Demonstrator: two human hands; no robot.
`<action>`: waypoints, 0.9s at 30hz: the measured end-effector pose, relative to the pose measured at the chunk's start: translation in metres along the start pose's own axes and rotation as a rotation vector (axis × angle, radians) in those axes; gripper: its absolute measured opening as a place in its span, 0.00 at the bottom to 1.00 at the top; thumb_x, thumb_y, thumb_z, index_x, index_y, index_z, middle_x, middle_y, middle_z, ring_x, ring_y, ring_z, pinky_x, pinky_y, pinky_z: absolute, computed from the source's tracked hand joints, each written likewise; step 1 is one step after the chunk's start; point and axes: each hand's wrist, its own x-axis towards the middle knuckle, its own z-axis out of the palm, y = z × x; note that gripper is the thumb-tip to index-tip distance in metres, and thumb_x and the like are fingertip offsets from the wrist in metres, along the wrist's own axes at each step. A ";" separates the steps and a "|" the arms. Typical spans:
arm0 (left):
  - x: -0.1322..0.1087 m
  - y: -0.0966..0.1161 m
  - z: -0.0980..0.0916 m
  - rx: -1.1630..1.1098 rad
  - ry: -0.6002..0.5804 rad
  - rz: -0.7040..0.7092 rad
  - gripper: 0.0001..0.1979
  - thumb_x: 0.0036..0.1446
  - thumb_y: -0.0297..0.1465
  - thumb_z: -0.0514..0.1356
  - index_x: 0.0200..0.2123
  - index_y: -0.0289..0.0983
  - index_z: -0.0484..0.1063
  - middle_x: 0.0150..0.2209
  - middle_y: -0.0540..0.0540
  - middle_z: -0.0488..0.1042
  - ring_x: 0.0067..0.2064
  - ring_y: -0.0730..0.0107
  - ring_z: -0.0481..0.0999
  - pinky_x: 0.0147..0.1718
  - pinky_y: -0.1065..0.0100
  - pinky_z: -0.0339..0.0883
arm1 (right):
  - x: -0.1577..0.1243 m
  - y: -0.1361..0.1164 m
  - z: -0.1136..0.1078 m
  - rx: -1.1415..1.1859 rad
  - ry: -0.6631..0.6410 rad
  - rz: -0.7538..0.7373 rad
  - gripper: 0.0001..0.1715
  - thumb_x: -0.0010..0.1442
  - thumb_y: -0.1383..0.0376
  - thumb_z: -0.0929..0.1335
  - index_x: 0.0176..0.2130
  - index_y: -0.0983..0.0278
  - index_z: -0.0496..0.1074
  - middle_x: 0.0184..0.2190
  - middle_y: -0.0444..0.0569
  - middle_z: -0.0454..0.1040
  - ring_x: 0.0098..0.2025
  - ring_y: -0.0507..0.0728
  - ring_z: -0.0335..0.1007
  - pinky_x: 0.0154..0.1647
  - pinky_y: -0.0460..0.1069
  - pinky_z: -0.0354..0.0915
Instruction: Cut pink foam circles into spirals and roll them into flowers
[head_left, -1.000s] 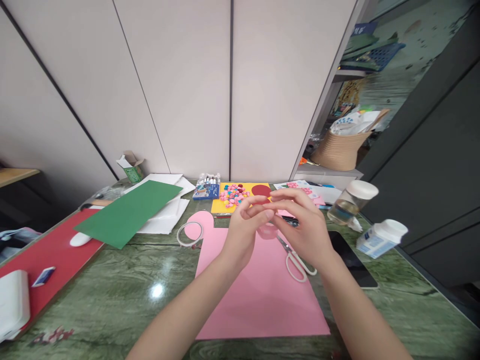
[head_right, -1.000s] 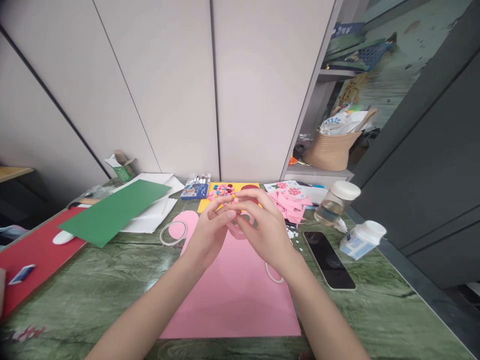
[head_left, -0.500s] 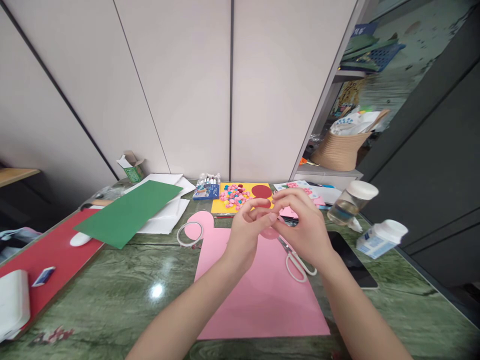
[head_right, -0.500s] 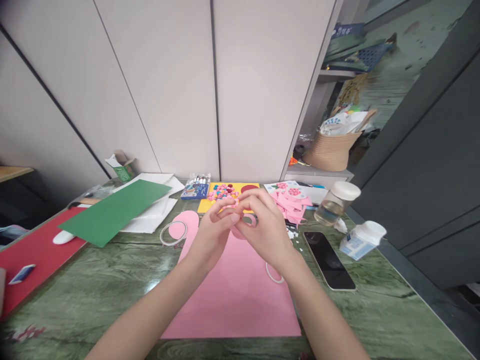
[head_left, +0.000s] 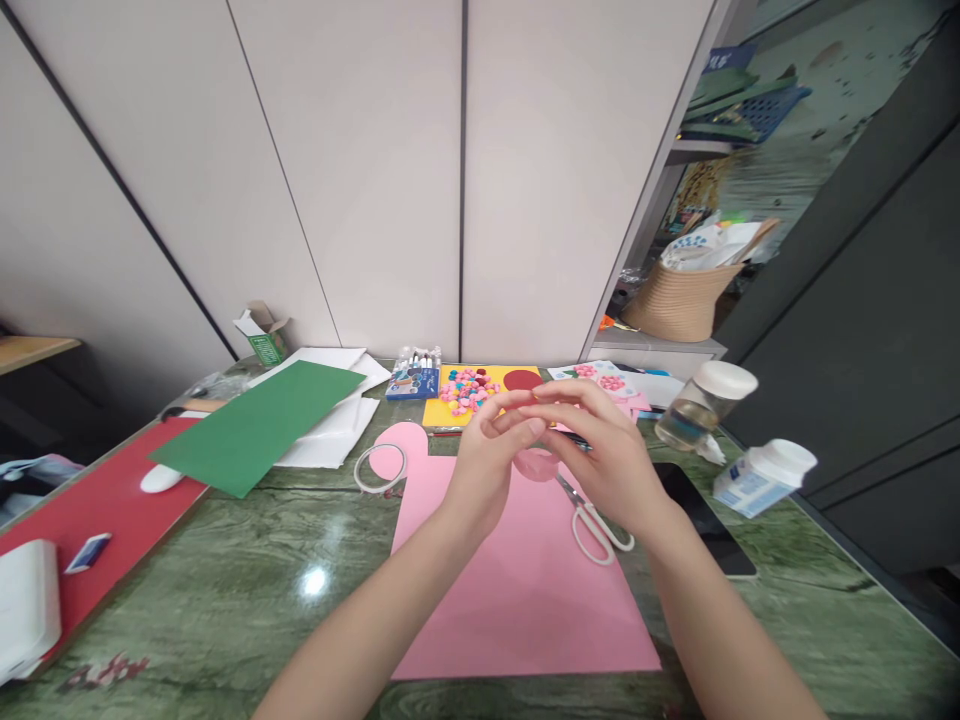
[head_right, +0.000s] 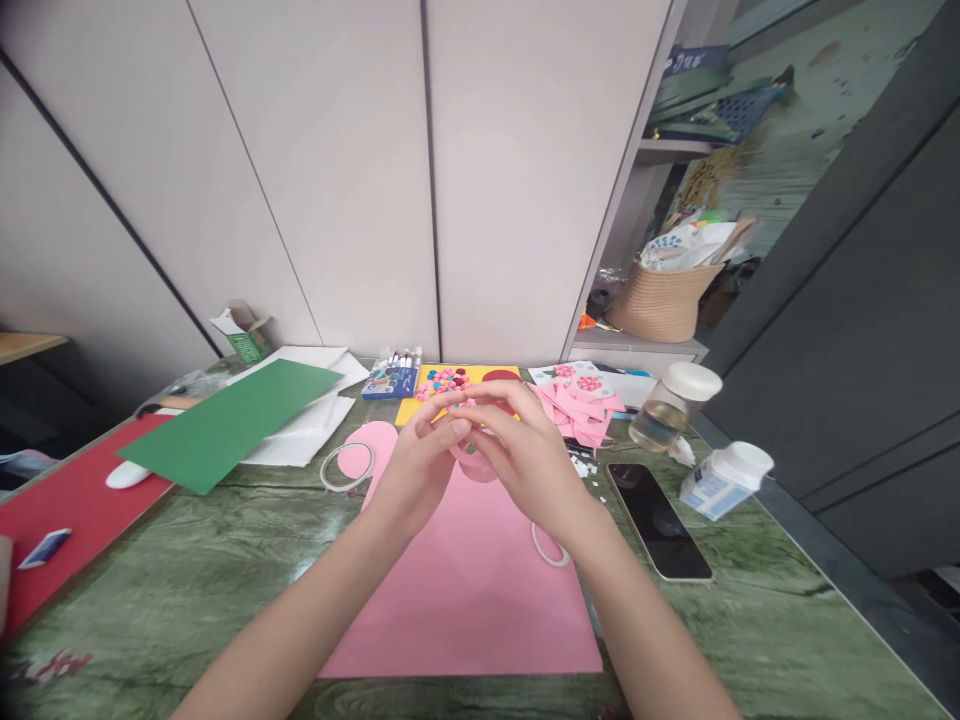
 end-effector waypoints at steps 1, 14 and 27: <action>0.000 0.000 0.000 -0.001 0.000 -0.002 0.15 0.45 0.28 0.64 0.38 0.39 0.69 0.32 0.51 0.73 0.32 0.75 0.72 0.34 0.71 0.63 | 0.000 0.000 0.001 -0.001 0.021 0.008 0.16 0.59 0.71 0.62 0.43 0.54 0.71 0.45 0.49 0.67 0.48 0.57 0.65 0.44 0.55 0.66; -0.002 -0.008 -0.001 0.047 -0.038 -0.041 0.17 0.45 0.29 0.65 0.40 0.40 0.68 0.30 0.49 0.73 0.33 0.71 0.71 0.31 0.70 0.62 | 0.001 -0.002 0.003 0.011 0.098 0.124 0.10 0.49 0.73 0.68 0.27 0.60 0.63 0.38 0.46 0.70 0.44 0.57 0.67 0.42 0.53 0.64; 0.001 0.000 -0.003 0.016 0.037 -0.009 0.17 0.43 0.28 0.66 0.39 0.39 0.68 0.25 0.53 0.71 0.28 0.76 0.70 0.34 0.69 0.63 | 0.001 0.002 -0.003 -0.014 0.089 0.018 0.08 0.56 0.67 0.66 0.37 0.56 0.73 0.39 0.47 0.71 0.43 0.57 0.68 0.43 0.55 0.66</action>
